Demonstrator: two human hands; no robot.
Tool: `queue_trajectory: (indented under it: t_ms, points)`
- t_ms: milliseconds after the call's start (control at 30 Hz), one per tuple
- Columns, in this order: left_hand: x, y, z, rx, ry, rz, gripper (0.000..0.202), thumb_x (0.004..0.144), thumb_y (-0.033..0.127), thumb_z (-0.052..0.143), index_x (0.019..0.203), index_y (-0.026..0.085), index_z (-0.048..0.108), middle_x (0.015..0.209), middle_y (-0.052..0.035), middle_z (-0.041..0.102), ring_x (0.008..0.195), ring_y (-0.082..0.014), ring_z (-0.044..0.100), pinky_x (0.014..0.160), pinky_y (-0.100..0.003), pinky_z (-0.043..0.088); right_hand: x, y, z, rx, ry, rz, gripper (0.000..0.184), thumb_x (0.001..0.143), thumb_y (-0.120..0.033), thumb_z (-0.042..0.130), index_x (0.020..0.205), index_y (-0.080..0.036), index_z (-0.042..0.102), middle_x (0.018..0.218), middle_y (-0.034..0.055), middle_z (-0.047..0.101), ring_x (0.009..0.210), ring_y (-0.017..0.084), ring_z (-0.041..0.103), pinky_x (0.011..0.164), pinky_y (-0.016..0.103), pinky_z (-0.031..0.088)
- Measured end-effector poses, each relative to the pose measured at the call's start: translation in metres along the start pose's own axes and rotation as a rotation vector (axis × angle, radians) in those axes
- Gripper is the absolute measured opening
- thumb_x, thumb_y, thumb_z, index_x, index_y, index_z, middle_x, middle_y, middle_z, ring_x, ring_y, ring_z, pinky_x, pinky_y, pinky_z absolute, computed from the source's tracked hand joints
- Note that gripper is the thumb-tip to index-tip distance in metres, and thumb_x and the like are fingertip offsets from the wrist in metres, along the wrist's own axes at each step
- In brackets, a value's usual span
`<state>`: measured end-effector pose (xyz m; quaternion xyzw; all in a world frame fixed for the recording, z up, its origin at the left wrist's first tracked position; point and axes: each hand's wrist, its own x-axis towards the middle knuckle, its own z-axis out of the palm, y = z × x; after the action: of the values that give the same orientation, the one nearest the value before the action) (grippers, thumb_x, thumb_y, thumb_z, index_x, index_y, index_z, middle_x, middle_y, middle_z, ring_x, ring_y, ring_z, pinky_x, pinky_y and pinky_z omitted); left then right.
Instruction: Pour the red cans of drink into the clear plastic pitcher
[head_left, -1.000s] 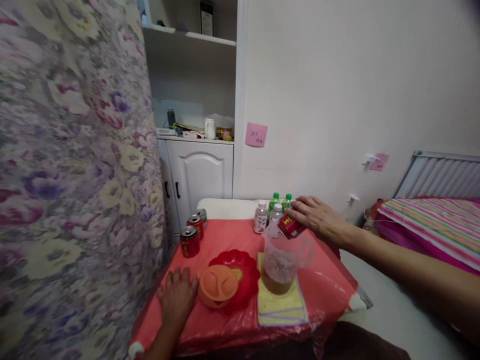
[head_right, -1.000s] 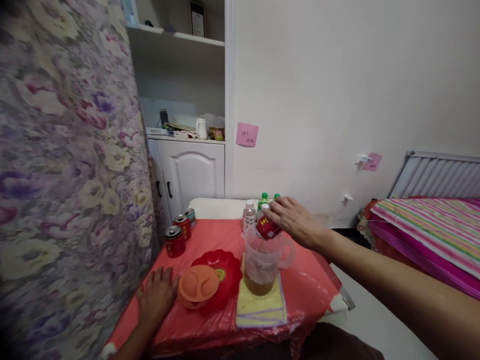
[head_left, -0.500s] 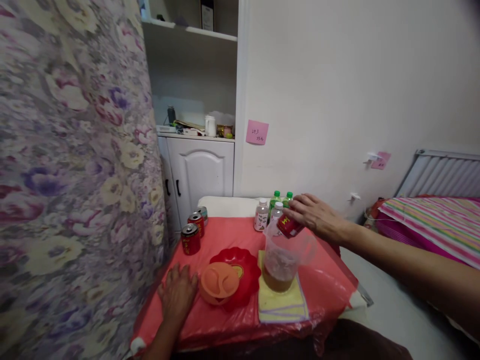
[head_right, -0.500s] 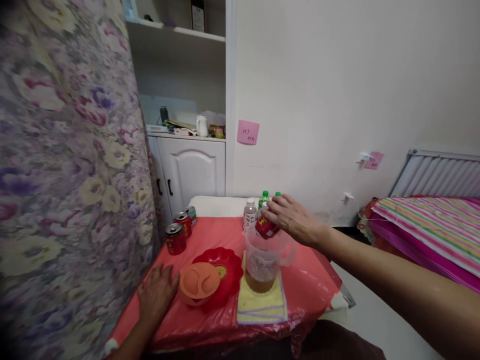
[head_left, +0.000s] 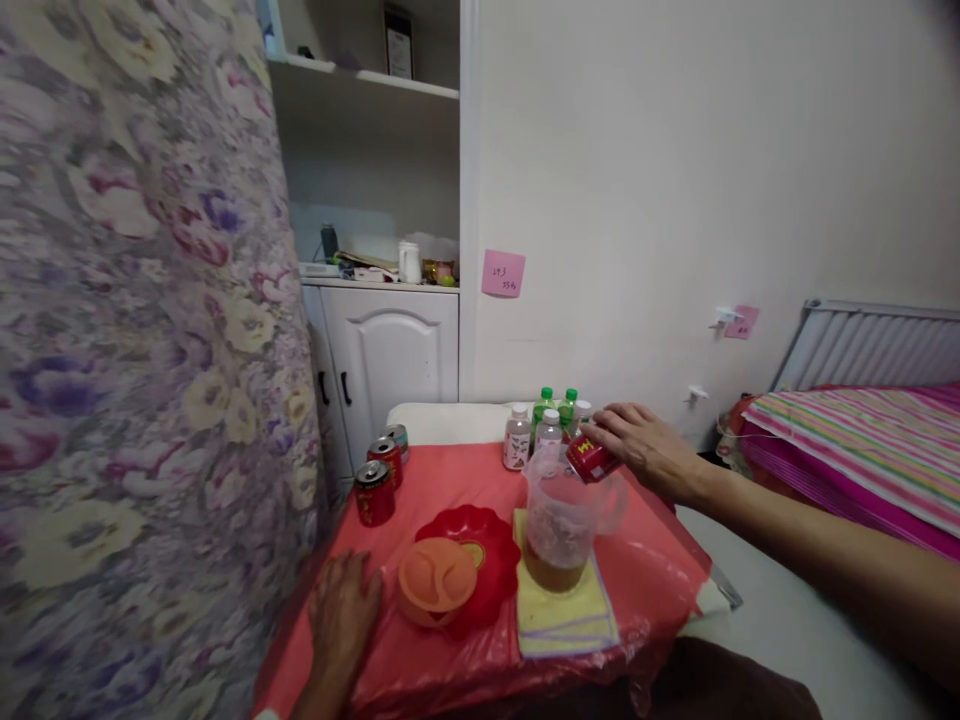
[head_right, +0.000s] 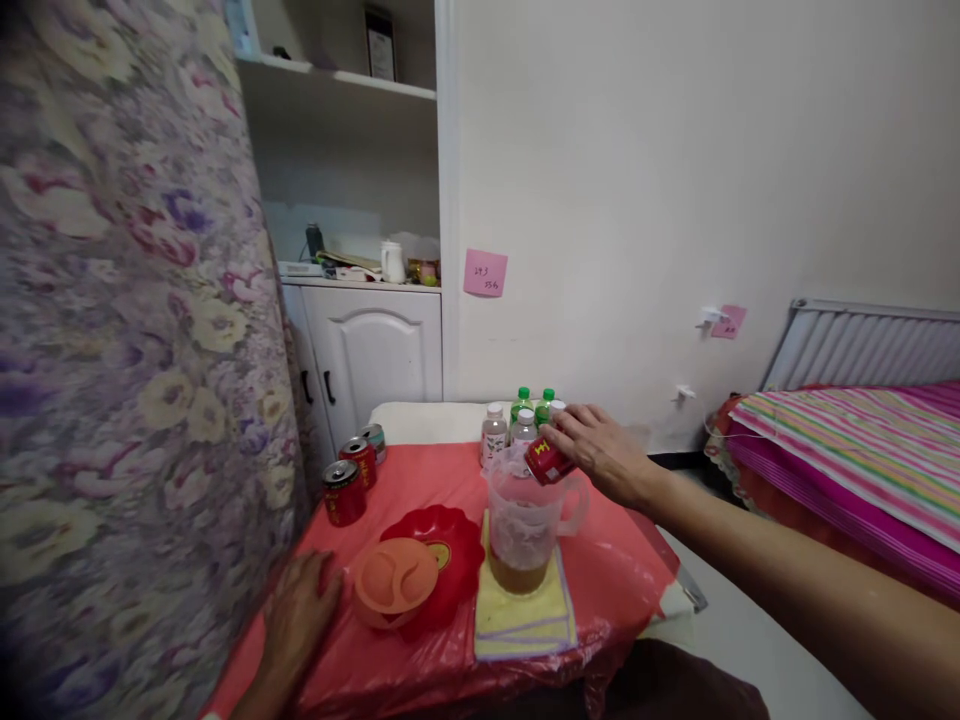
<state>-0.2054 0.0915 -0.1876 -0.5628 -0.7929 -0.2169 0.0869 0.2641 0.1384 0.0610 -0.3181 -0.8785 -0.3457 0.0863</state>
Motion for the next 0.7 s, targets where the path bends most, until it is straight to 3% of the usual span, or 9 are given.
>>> queue_trajectory:
  t_ms: [267, 433, 700]
  points:
    - [0.001, -0.015, 0.015, -0.109, 0.092, 0.042, 0.051, 0.094, 0.036, 0.031, 0.119, 0.009, 0.066, 0.137, -0.0226, 0.064, 0.131, -0.0365, 0.057, 0.110, -0.051, 0.045, -0.002, 0.000, 0.007, 0.029, 0.017, 0.047, 0.044, 0.098, -0.015, 0.048, 0.142, -0.019, 0.050, 0.131, 0.0125, 0.065, 0.119, 0.031, 0.055, 0.100, 0.045, 0.048]
    - [0.001, -0.024, 0.020, -0.180, 0.146, 0.074, 0.045, 0.091, 0.035, 0.035, 0.113, 0.014, 0.067, 0.130, -0.0198, 0.069, 0.127, -0.0335, 0.061, 0.112, -0.048, 0.046, -0.008, -0.002, 0.009, 0.055, 0.037, 0.095, 0.049, 0.094, -0.008, 0.051, 0.142, -0.019, 0.049, 0.130, 0.0139, 0.066, 0.115, 0.028, 0.059, 0.098, 0.044, 0.049]
    - [-0.001, -0.034, 0.015, -0.351, 0.212, 0.067, 0.043, 0.084, 0.039, 0.040, 0.107, 0.016, 0.068, 0.118, -0.0195, 0.075, 0.117, -0.0355, 0.069, 0.105, -0.051, 0.054, -0.015, -0.007, 0.019, 0.126, 0.062, 0.202, 0.055, 0.089, -0.004, 0.052, 0.143, -0.018, 0.050, 0.130, 0.0144, 0.067, 0.116, 0.031, 0.059, 0.098, 0.046, 0.051]
